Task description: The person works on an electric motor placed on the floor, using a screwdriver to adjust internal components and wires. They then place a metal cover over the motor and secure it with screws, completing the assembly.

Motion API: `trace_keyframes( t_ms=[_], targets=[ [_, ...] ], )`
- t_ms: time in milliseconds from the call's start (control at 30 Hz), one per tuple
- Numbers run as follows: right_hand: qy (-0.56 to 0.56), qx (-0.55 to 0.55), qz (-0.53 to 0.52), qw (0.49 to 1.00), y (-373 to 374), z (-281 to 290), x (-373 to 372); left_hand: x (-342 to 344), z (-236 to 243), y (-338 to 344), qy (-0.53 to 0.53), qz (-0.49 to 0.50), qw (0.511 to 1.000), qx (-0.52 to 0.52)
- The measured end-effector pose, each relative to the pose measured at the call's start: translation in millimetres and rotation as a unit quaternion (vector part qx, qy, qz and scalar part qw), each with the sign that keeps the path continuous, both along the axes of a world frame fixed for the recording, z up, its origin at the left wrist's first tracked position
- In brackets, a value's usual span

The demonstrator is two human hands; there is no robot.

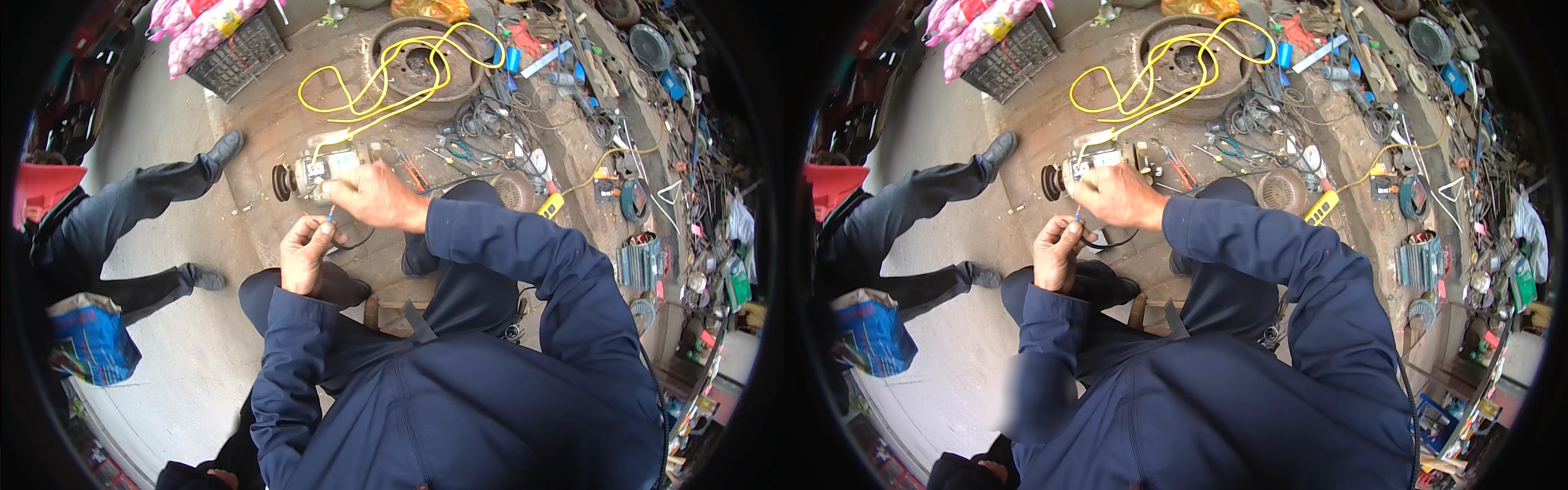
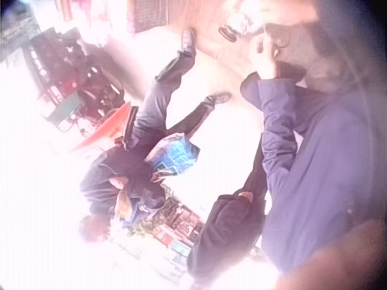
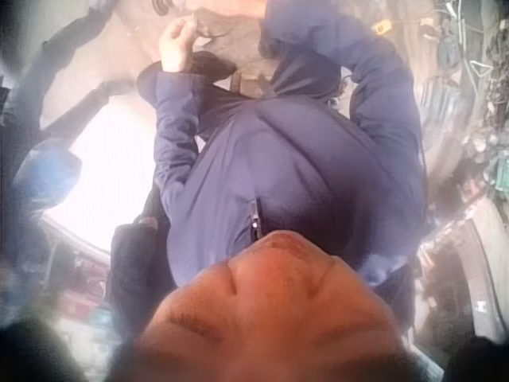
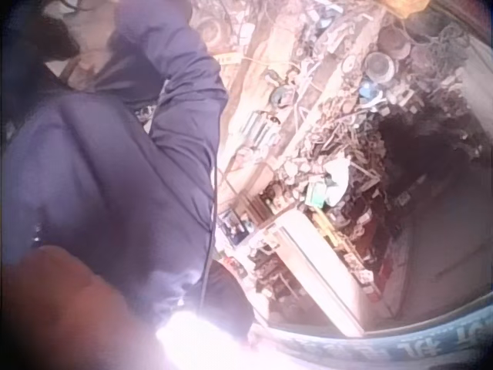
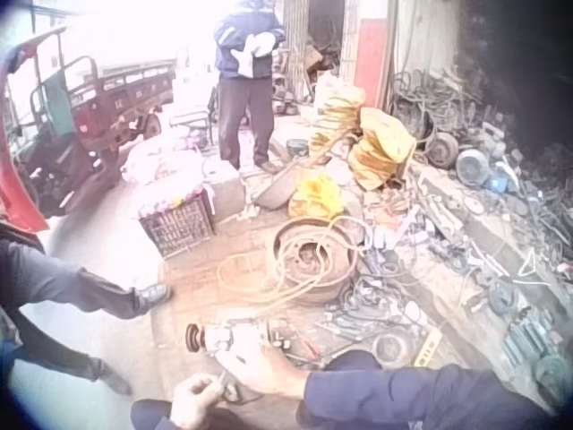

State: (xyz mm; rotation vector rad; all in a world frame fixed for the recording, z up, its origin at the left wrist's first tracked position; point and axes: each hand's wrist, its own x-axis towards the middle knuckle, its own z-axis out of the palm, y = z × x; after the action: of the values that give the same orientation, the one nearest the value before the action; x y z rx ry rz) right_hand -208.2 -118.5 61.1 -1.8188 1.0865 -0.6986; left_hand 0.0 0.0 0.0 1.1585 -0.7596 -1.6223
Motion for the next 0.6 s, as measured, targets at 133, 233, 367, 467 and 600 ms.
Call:
trace_keyframes(
  t_ms=[133,233,367,467,600],
  targets=[
    [-0.156,0.120,-0.100,0.975,-63,-18,-93,19,17,-24,0.040,0.040,0.998,0.027],
    [-0.106,0.168,-0.220,0.955,-91,-75,-193,59,30,-53,0.065,0.037,0.996,0.056],
    [-0.018,0.308,-0.397,0.864,-43,-243,-277,108,7,-87,0.096,0.021,0.986,0.133],
    [0.106,0.402,-0.439,0.797,36,-357,-298,131,-40,-97,0.122,0.043,0.969,0.209],
    [0.302,0.321,-0.363,0.821,117,-418,-266,138,-98,-94,0.171,0.083,0.952,0.239]
  ],
)
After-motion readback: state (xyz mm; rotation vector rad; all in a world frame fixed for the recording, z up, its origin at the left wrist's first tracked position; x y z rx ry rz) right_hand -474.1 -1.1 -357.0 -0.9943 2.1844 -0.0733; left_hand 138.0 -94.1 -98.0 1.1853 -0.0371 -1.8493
